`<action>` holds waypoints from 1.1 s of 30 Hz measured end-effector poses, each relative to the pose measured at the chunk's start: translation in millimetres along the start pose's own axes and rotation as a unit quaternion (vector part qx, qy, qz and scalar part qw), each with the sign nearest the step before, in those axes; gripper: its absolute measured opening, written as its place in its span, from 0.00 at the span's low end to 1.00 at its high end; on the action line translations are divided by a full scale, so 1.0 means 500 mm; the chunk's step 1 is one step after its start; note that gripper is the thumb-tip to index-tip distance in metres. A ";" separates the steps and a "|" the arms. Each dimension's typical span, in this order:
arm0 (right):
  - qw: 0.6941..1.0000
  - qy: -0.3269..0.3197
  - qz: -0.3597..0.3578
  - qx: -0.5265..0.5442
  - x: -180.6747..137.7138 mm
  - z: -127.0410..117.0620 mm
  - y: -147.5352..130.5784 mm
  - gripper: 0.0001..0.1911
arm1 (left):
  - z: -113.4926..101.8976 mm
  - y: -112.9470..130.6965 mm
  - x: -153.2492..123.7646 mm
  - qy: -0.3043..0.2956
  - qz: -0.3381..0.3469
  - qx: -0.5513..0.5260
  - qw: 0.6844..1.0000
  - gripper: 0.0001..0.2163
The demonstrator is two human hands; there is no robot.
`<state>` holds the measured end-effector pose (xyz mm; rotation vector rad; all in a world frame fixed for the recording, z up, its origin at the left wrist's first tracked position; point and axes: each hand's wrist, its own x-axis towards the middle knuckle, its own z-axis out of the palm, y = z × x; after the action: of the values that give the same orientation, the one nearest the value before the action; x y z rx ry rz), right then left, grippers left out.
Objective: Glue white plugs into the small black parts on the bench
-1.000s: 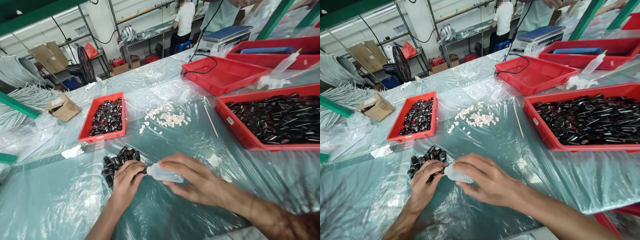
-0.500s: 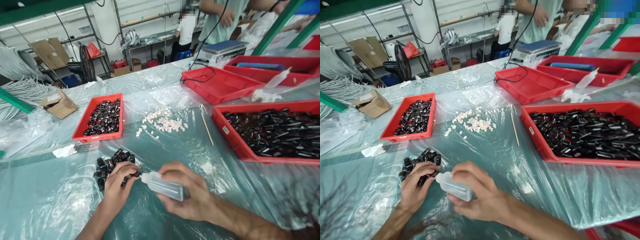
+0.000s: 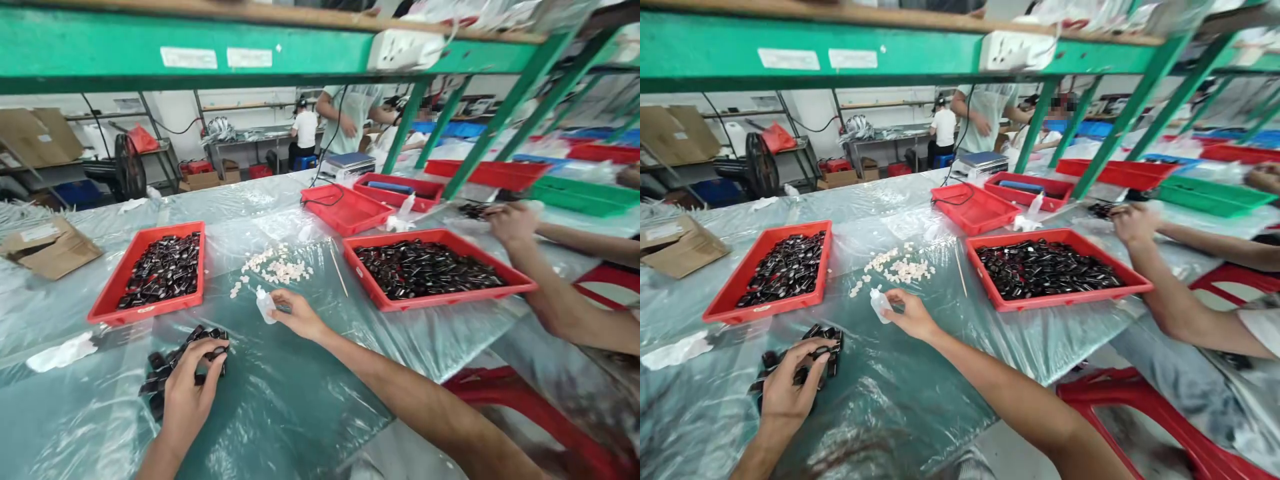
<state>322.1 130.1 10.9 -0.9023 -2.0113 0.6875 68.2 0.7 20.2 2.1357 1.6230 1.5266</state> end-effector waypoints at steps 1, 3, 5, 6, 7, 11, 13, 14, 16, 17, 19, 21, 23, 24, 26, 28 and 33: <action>1.000 0.001 -0.001 -0.029 0.001 -0.003 -0.003 0.10 | 0.000 -0.005 0.002 0.001 0.002 0.002 1.000 0.06; 0.997 -0.006 -0.005 -0.073 0.003 -0.013 -0.009 0.12 | -0.001 -0.008 0.006 0.000 -0.005 0.009 1.000 0.04; 0.995 -0.022 -0.010 -0.097 0.004 -0.031 -0.004 0.16 | -0.004 -0.007 0.006 0.001 -0.020 0.014 1.000 0.04; 0.994 -0.031 -0.011 -0.106 0.005 -0.043 0.006 0.18 | -0.006 -0.006 0.006 0.001 -0.025 0.017 1.000 0.04; 0.993 -0.036 -0.008 -0.114 0.008 -0.056 0.022 0.19 | -0.007 -0.006 0.004 -0.005 -0.027 0.022 0.999 0.05; 0.980 -0.006 0.065 -0.189 0.032 -0.111 0.101 0.10 | -0.008 -0.013 0.003 -0.019 -0.031 0.022 0.999 0.06; 0.967 0.000 0.110 -0.228 0.044 -0.130 0.129 0.12 | -0.007 -0.017 0.003 -0.010 -0.037 0.007 0.999 0.07; 0.961 -0.004 0.132 -0.241 0.049 -0.135 0.138 0.13 | -0.007 -0.018 0.003 -0.007 -0.042 -0.002 0.999 0.06; 0.952 -0.018 0.173 -0.254 0.056 -0.134 0.148 0.15 | -0.007 -0.018 -0.002 -0.012 -0.052 -0.022 0.998 0.06; 0.948 -0.025 0.192 -0.254 0.058 -0.130 0.151 0.15 | -0.006 -0.017 -0.007 -0.021 -0.059 -0.031 0.998 0.06; 0.944 -0.032 0.220 -0.243 0.059 -0.122 0.153 0.12 | -0.003 -0.009 -0.018 -0.042 -0.071 -0.050 0.995 0.06; 0.948 -0.030 0.231 -0.218 0.056 -0.122 0.152 0.07 | 0.002 0.004 -0.027 -0.057 -0.080 -0.066 0.993 0.07; 0.959 -0.022 0.218 -0.179 0.052 -0.130 0.146 0.07 | 0.010 0.023 -0.028 -0.064 -0.081 -0.080 0.992 0.07; 0.967 -0.017 0.202 -0.156 0.051 -0.136 0.141 0.08 | 0.014 0.034 -0.025 -0.066 -0.079 -0.087 0.991 0.07; 0.982 -0.015 0.155 -0.104 0.051 -0.144 0.122 0.10 | 0.022 0.055 -0.013 -0.071 -0.078 -0.103 0.989 0.05; 0.993 -0.021 0.097 -0.056 0.055 -0.144 0.094 0.13 | 0.028 0.073 -0.001 -0.088 -0.089 -0.126 0.984 0.04; 0.999 -0.026 -0.008 -0.029 0.038 -0.124 -0.009 0.14 | 0.050 0.086 -0.011 -0.181 -0.174 -0.163 0.954 0.09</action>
<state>364.5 151.4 55.1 -0.9089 -2.0922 0.6531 116.2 -10.5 28.1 1.7174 1.4086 1.1240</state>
